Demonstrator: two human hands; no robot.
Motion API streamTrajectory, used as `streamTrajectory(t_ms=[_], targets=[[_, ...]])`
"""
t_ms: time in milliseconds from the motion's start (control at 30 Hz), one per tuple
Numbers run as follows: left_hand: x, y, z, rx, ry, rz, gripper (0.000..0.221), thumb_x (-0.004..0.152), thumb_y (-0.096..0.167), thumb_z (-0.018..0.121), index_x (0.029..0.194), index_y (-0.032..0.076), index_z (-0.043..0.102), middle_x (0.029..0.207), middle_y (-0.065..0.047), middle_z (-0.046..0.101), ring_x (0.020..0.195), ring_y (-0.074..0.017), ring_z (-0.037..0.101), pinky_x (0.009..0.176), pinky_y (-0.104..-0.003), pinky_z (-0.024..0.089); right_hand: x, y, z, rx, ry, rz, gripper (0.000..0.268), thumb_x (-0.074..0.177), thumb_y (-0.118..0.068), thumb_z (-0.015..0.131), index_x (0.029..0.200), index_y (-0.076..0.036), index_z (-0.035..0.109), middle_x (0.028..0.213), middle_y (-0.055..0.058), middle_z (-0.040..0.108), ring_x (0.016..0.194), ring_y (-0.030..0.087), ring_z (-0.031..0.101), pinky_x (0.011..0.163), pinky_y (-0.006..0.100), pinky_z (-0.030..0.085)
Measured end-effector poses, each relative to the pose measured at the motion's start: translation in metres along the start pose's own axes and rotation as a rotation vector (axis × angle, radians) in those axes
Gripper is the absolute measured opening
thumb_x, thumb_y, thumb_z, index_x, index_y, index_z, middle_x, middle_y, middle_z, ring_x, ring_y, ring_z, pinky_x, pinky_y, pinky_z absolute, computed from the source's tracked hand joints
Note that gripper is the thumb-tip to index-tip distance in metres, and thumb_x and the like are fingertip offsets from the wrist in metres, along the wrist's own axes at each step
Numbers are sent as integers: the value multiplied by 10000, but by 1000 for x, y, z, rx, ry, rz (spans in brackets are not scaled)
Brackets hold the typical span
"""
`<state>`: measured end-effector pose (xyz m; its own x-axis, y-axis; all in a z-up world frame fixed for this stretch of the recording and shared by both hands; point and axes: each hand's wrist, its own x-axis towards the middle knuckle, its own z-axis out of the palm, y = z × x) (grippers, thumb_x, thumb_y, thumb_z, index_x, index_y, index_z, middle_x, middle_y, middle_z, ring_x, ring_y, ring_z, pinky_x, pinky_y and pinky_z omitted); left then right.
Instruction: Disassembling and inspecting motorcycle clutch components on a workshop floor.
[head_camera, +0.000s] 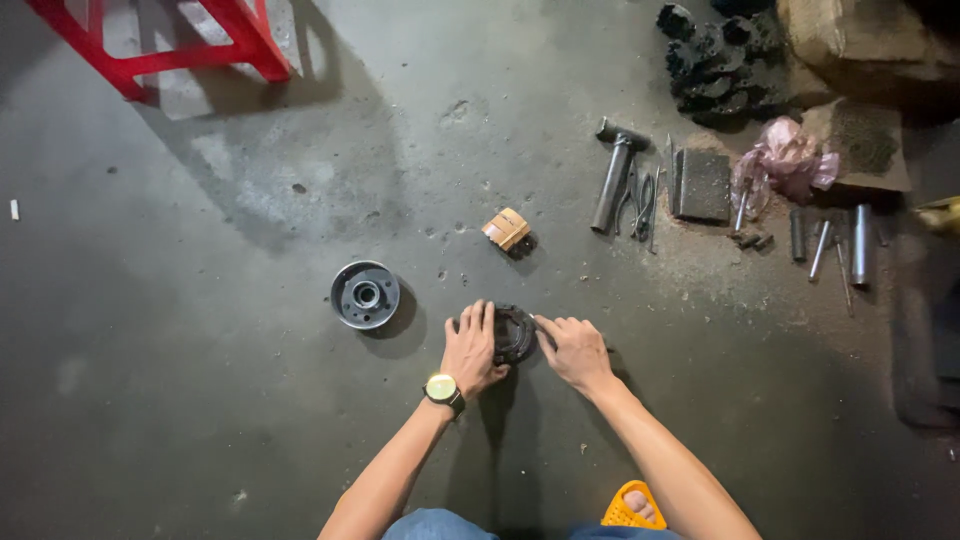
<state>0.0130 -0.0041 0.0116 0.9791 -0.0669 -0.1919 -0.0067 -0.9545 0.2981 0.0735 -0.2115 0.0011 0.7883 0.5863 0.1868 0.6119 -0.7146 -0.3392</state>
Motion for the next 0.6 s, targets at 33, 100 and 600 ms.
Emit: streamTrajectory(t_ms=[33,100,600], targets=[[1,0,2,-1,-2,-2,1194,590,410,919,1508,-57,315,1480,-209,404,1361,-355,401,1090,-571,359,2,-1,0,2,-3,0,303,902,-236,700,1173,-105,732,806,70,682,761,263,656,680,414,497],[4,1,5,7,116,82,1180,534,402,939,1438,-80,353,1483,-229,398,1336,-367,400,1024,-594,351,5,-2,1,10,22,-42,300,892,-221,701,1168,-109,736,794,64,675,752,260,643,669,406,481],[-3,-3,25,-42,158,87,1089,619,420,912,1435,-103,415,1455,-248,436,1301,-386,434,1071,-539,355,11,-5,6,14,-8,-131,332,878,-200,717,1196,-105,730,757,61,635,706,248,600,653,388,461]])
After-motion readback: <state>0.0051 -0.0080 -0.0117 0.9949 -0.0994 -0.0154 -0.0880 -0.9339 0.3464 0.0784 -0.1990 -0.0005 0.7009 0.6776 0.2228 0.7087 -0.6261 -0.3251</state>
